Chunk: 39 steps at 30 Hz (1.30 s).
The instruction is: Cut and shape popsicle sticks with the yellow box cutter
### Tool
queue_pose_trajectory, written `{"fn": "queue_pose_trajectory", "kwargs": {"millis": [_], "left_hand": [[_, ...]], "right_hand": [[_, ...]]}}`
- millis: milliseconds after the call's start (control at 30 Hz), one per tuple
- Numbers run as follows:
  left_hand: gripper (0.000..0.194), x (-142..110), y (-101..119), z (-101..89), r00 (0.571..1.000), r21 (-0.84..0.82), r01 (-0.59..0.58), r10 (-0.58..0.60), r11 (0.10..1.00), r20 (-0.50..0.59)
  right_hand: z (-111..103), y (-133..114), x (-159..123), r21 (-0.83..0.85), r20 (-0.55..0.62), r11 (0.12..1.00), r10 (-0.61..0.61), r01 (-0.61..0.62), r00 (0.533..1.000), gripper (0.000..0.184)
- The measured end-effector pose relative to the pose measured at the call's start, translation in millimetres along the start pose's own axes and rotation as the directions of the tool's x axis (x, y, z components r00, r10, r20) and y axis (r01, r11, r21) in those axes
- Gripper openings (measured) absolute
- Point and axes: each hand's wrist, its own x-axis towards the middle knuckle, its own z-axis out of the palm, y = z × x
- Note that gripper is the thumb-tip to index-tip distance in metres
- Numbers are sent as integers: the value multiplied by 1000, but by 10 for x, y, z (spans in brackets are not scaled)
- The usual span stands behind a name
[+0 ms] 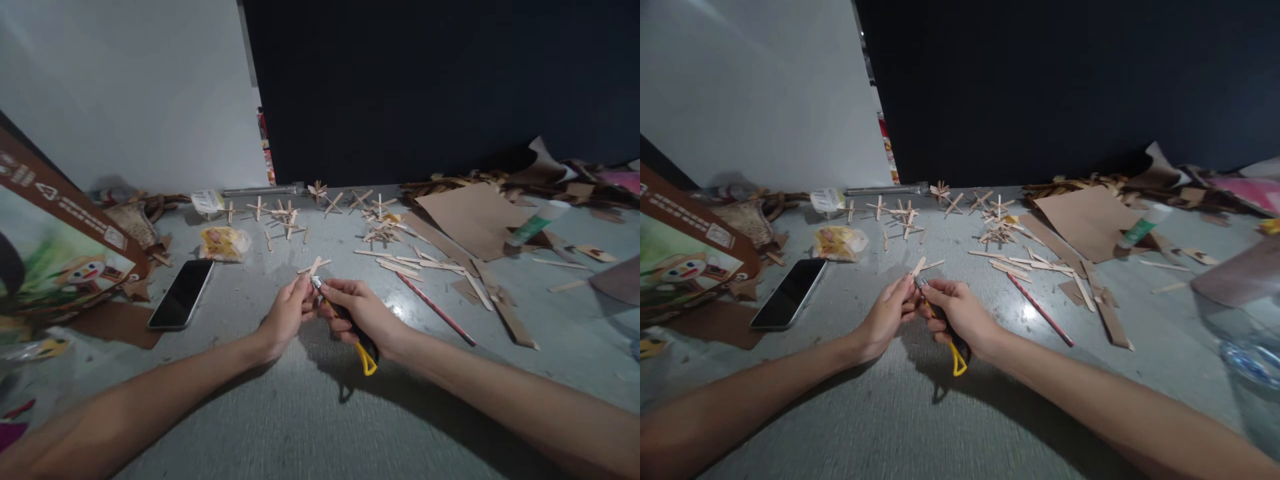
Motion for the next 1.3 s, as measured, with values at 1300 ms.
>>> {"fn": "queue_pose_trajectory", "kwargs": {"millis": [1300], "left_hand": [[62,21,-34,10,994,-51,-76,80,996,80]], "right_hand": [[-49,25,61,-274,0,954,-123,118,992,44]]}}
